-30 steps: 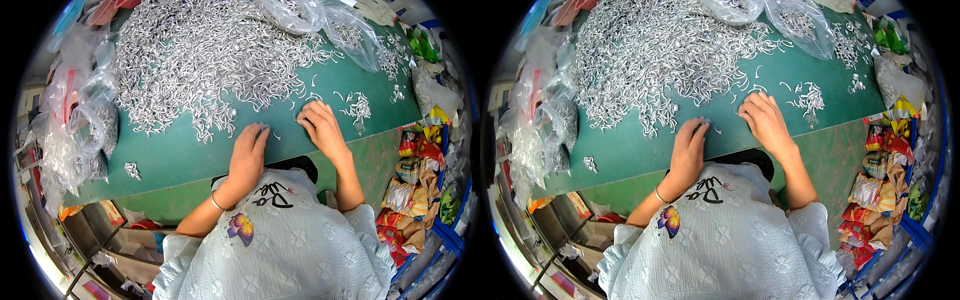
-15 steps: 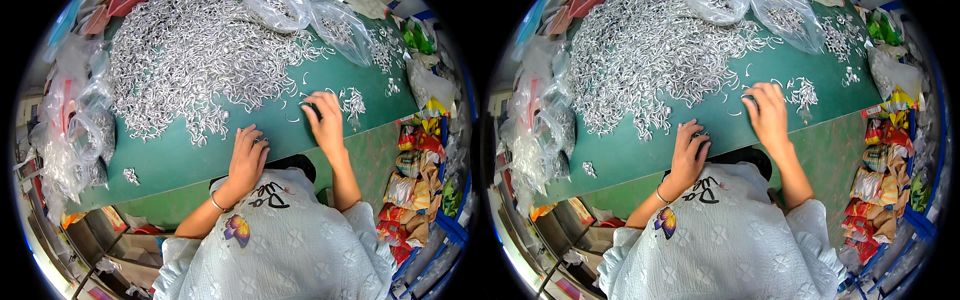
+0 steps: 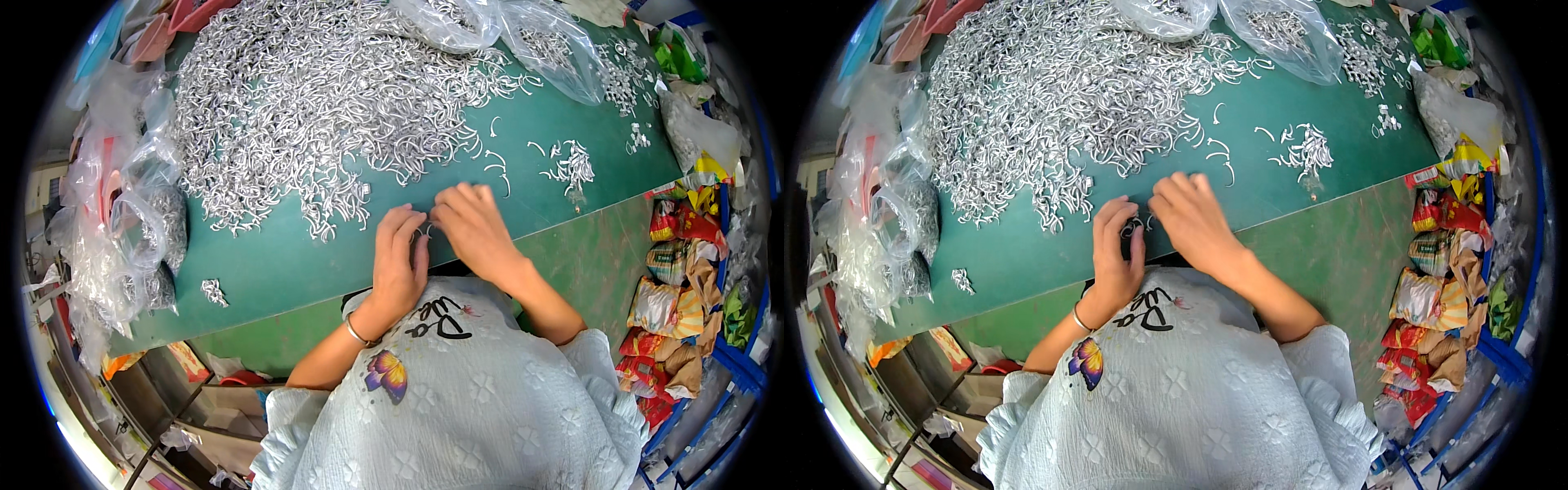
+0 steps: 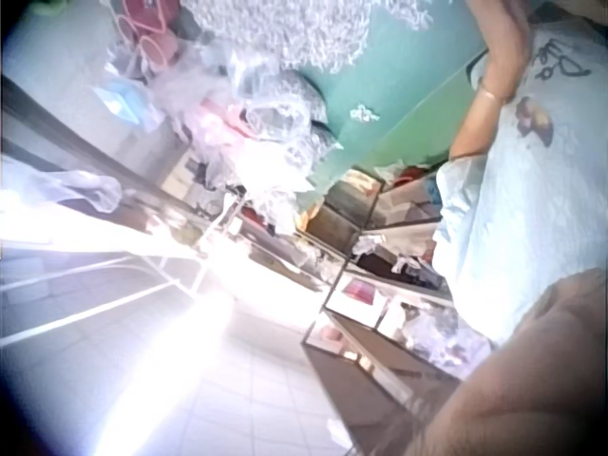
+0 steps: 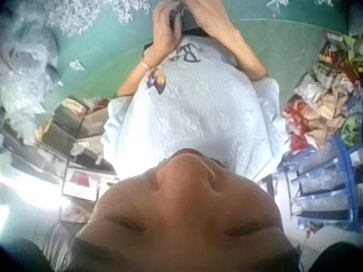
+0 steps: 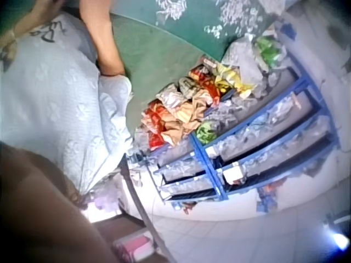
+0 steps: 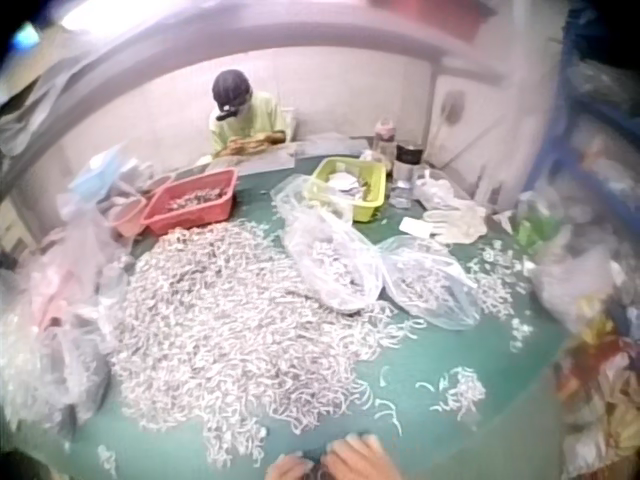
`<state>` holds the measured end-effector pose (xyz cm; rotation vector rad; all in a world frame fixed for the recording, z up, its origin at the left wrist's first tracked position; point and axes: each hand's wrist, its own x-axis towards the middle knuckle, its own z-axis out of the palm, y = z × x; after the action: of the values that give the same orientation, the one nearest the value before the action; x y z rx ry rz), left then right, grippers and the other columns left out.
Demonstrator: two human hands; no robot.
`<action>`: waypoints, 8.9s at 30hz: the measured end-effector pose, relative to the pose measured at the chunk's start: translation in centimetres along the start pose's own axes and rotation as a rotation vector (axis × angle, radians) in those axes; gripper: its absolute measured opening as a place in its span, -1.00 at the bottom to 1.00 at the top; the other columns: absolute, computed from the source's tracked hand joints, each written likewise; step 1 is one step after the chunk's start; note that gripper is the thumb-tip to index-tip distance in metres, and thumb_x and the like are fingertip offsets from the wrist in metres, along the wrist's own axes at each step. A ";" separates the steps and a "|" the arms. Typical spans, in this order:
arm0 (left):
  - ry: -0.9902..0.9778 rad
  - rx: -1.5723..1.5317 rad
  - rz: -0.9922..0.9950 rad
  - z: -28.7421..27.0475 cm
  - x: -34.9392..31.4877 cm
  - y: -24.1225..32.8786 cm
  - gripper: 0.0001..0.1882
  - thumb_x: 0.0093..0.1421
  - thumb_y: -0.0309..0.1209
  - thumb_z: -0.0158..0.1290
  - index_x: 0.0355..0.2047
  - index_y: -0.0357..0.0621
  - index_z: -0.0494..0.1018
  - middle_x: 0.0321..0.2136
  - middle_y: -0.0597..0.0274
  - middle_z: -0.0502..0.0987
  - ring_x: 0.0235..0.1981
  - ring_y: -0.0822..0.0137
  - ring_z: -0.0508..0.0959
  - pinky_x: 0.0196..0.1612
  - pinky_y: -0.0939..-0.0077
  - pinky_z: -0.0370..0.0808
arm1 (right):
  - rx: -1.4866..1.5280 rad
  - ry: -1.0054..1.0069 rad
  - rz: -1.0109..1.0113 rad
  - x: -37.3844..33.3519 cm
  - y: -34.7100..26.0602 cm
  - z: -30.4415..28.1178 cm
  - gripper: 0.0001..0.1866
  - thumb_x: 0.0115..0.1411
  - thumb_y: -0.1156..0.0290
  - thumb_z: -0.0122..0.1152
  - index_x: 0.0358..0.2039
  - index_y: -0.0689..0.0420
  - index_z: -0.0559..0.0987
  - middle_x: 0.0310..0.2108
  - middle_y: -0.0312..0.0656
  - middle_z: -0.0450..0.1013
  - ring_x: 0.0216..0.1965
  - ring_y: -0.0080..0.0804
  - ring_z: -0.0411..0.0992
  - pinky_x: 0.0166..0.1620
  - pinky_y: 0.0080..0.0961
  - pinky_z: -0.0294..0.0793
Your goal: The person sorts small curved silver metal parts by hand on a green workbench, picking them up from a large pile and organizing them into smaller groups.
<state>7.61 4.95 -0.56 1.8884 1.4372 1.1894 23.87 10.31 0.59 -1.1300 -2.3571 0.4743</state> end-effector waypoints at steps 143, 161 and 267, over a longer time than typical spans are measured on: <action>-0.102 0.080 0.009 -0.1 -1.0 -1.3 -0.74 0.04 -0.73 0.08 -0.21 -0.36 0.49 -0.10 -0.04 0.41 0.06 -0.10 0.42 0.23 -0.04 0.31 | -0.376 0.200 0.392 1.3 6.7 -5.6 -0.94 0.11 0.47 0.26 -0.42 0.16 0.58 -0.38 -0.18 0.45 -0.24 -0.20 0.37 -0.10 -0.27 0.25; -0.208 0.226 0.106 0.7 4.3 1.0 -0.66 0.12 -0.58 0.11 -0.05 -0.25 0.45 -0.09 0.08 0.45 0.00 0.06 0.42 0.12 0.14 0.29 | -0.099 0.236 0.473 -1.0 6.8 -5.4 -0.90 0.08 0.49 0.29 -0.44 0.21 0.54 -0.54 -0.15 0.44 -0.42 -0.16 0.38 -0.24 -0.25 0.31; -0.104 0.153 -0.030 1.9 4.2 0.3 -0.76 0.12 -0.58 0.15 -0.17 -0.32 0.46 -0.19 -0.01 0.45 -0.18 0.00 0.47 -0.12 0.25 0.44 | 0.083 0.058 0.121 0.8 3.5 -3.4 -0.89 0.02 0.51 0.29 -0.39 0.12 0.57 -0.31 -0.26 0.41 -0.19 -0.26 0.31 -0.15 -0.34 0.21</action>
<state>9.73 9.00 0.16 1.9915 1.5317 0.9760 27.54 13.35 1.84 -1.2361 -2.2073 0.5678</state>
